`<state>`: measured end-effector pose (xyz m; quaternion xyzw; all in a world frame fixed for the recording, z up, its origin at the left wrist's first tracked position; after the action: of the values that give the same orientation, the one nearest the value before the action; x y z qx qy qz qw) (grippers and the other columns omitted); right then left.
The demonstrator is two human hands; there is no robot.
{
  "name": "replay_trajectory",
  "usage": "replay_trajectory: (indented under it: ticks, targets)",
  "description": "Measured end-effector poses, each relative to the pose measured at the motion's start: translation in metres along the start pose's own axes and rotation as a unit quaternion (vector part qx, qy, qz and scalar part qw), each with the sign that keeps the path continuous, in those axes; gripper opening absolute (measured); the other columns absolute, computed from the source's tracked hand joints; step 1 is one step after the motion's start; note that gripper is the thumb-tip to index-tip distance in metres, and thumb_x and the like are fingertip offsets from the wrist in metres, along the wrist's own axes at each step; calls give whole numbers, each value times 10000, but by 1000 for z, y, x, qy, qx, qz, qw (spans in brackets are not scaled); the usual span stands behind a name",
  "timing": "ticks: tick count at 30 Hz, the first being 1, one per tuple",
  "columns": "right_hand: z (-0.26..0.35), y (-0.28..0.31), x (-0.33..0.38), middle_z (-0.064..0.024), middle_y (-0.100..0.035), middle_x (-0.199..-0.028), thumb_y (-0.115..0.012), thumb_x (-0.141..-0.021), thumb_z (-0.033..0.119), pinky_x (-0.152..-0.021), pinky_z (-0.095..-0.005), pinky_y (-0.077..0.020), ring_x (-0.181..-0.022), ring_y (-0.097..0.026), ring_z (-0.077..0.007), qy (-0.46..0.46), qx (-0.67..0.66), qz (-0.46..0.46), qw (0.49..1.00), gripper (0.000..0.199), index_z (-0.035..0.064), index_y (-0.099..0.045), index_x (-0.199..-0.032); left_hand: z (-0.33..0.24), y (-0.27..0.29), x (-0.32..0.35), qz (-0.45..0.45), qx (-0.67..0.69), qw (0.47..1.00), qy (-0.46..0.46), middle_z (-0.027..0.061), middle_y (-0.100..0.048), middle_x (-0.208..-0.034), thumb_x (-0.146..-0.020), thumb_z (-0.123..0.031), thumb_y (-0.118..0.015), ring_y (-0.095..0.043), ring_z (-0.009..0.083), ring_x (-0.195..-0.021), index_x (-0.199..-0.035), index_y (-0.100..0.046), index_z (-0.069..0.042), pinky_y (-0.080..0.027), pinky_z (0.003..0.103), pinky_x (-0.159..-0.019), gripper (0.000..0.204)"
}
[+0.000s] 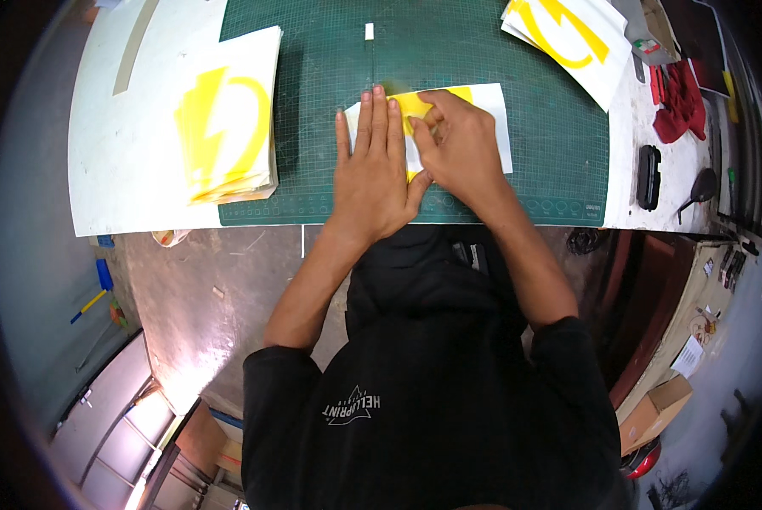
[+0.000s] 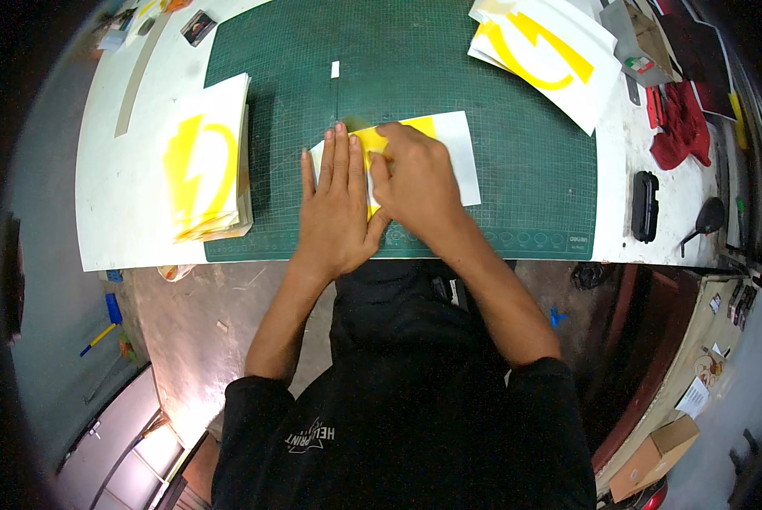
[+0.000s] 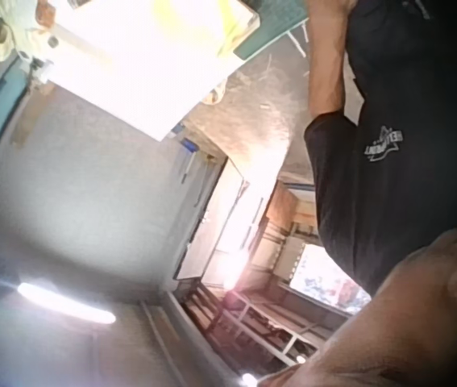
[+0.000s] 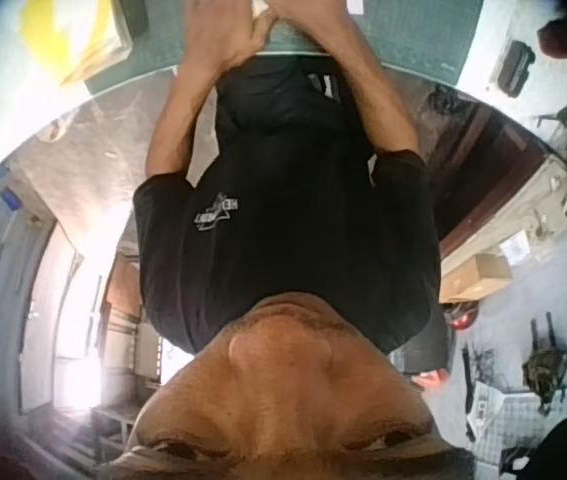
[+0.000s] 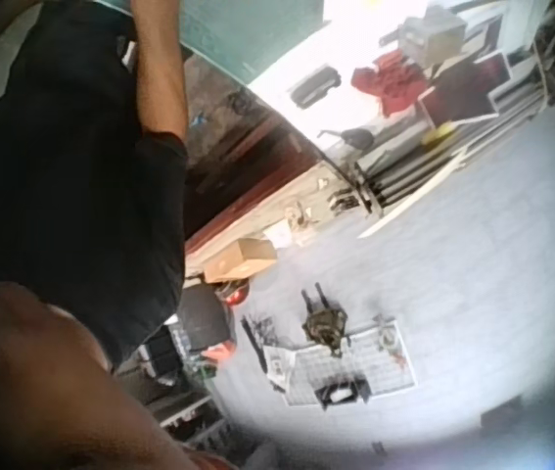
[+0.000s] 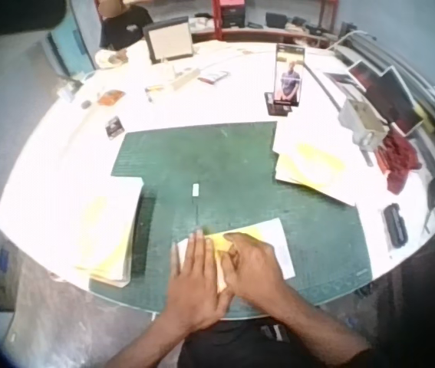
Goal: The person repeatedly picks up white sheets with yellow lightning bolt designs, places them on a green cutting mat, and uses a clear plastic squeegee to smooth the surface. The person then stacks the finished sheets to the right.
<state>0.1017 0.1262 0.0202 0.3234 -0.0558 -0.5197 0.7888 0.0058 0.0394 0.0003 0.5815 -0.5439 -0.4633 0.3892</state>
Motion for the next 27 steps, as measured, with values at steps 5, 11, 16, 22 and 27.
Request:
replay_trajectory:
  ticks: [5, 11, 16, 22, 27]
  targets:
    - [-54, 93, 8, -220, -752, -900, -711, -897, 45, -644, -429, -593, -694, -749, -321, -151, 107, -82, 979, 218, -61, -714, -1088, 2, -3, 3, 1, -10, 1000, 8, 359, -256, -1680, -1054, -588, -460, -197, 465, -1606, -1561, -333, 176, -76, 655, -1275, 925]
    - [9, 36, 69, -175, -732, -827, -728, -900, 4, -606, -393, -575, -632, -718, -300, -23, -1, -48, 999, 255, -29, -720, -1153, 2, -6, -1, 17, -9, 1000, 4, 342, -199, -1708, -1067, -620, -412, -138, 450, -1624, -1588, -280, 160, -48, 648, -1280, 947]
    - [-63, 114, 95, -194, -750, -971, -748, -919, 11, -653, -340, -579, -744, -737, -234, -195, 92, -83, 973, 263, -49, -710, -1171, 5, -8, 3, 10, -27, 1000, 7, 344, -207, -1704, -1049, -651, -436, -156, 452, -1620, -1599, -289, 135, -56, 648, -1280, 970]
    - [-12, 132, 87, -171, -745, -992, -723, -936, -42, -694, -334, -579, -799, -738, -246, -30, 86, -147, 985, 177, -35, -714, -1113, 0, 9, 2, -101, -45, 986, 128, 326, -411, -1592, -1001, -665, -549, -390, 476, -1492, -1530, -499, 28, -166, 681, -1236, 874]
    - [-16, 134, 76, -158, -733, -1014, -719, -863, -103, -847, -394, -570, -926, -720, -311, 40, 142, -103, 984, 225, 5, -711, -1059, -44, 32, 20, -39, -30, 996, 75, 244, -586, -1387, -989, -599, -602, -562, 380, -1223, -1370, -658, -15, -320, 590, -1120, 700]
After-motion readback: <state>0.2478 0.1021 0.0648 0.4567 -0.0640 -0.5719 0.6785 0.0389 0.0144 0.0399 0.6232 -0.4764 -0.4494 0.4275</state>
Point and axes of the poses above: each hand's wrist, its own x-axis away from the middle knuckle, its own y-axis out of the back of the hand, z = x × y, the point moved 8 cm from there along -x, towards the middle knuckle
